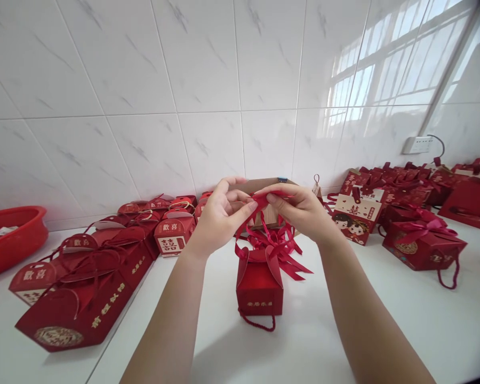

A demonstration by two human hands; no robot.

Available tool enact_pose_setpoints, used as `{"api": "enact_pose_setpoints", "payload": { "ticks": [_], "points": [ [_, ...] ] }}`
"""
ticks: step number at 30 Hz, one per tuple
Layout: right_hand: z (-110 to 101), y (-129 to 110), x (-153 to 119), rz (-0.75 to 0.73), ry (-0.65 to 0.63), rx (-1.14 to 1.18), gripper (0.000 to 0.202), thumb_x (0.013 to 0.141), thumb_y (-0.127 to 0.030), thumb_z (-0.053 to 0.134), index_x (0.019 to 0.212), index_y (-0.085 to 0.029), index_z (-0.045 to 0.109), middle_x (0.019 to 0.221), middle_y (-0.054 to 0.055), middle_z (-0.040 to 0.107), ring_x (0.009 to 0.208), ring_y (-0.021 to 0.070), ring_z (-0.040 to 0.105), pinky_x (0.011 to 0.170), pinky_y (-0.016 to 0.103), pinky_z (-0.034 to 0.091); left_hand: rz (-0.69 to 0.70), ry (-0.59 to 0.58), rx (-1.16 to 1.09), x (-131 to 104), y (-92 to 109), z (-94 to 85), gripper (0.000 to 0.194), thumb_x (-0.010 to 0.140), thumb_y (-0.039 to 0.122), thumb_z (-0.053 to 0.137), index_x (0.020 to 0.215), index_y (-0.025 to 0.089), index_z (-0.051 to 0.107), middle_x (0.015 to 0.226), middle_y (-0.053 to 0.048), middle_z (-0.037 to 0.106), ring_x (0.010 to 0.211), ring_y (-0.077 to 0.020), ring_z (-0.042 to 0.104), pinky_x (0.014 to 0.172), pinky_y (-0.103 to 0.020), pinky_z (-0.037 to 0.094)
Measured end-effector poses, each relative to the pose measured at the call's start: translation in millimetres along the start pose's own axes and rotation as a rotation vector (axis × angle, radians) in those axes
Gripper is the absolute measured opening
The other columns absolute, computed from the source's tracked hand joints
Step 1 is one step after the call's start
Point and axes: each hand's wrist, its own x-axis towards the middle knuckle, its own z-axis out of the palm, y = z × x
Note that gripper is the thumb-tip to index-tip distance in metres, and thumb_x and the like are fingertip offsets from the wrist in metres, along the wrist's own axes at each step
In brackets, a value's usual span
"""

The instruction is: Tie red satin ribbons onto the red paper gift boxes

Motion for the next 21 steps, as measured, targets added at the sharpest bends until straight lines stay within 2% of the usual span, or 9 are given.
{"api": "enact_pose_setpoints", "payload": {
  "ticks": [3,5,10,15,21],
  "points": [
    [-8,-2,-3,-0.008,-0.079,-0.021,0.022,0.091,-0.023,0.050,0.101,-0.024,0.069,0.083,0.000,0.067,0.071,0.0107,0.062,0.064,0.023,0.051,-0.043,-0.051,-0.020,0,0,-1.8,0.038,0.078,0.026,0.066,0.111,0.022,0.045,0.081,0.002,0.060,0.061,-0.0110,0.061,0.059,-0.025,0.051],
    [-12,-5,-5,-0.003,-0.141,-0.028,0.023,0.091,-0.021,0.049,0.102,-0.024,0.069,0.083,0.000,0.068,0.069,0.0105,0.062,0.062,0.023,0.051,-0.067,-0.068,-0.082,1,-1,-2.8,0.036,0.078,0.026,0.066,0.107,0.021,0.046,0.079,0.003,0.060,0.062,-0.0123,0.062,0.060,-0.026,0.051],
    [-17,-10,-7,0.014,-0.299,-0.114,0.025,0.088,-0.013,0.049,0.100,-0.022,0.069,0.094,0.002,0.069,0.086,0.0151,0.063,0.073,0.027,0.053,-0.252,-0.059,-0.245,6,-3,-5.9,0.026,0.075,0.024,0.069,0.091,0.016,0.050,0.072,0.002,0.060,0.064,-0.0110,0.059,0.061,-0.024,0.045],
    [-17,-10,-7,-0.010,-0.301,-0.329,0.035,0.084,-0.006,0.048,0.104,-0.026,0.069,0.109,0.001,0.065,0.101,0.0172,0.061,0.082,0.028,0.053,-0.339,-0.028,-0.288,7,-2,-3.2,0.021,0.074,0.022,0.069,0.083,0.016,0.050,0.072,0.002,0.057,0.065,-0.0095,0.056,0.062,-0.023,0.042],
    [-18,-13,-10,-0.024,-0.235,-0.494,0.042,0.081,-0.001,0.045,0.105,-0.024,0.069,0.117,0.001,0.063,0.107,0.0174,0.059,0.087,0.027,0.051,-0.316,-0.069,-0.257,7,-5,1.8,0.021,0.077,0.030,0.067,0.080,0.018,0.050,0.073,0.004,0.050,0.067,-0.0081,0.051,0.063,-0.021,0.041]
  ]
}}
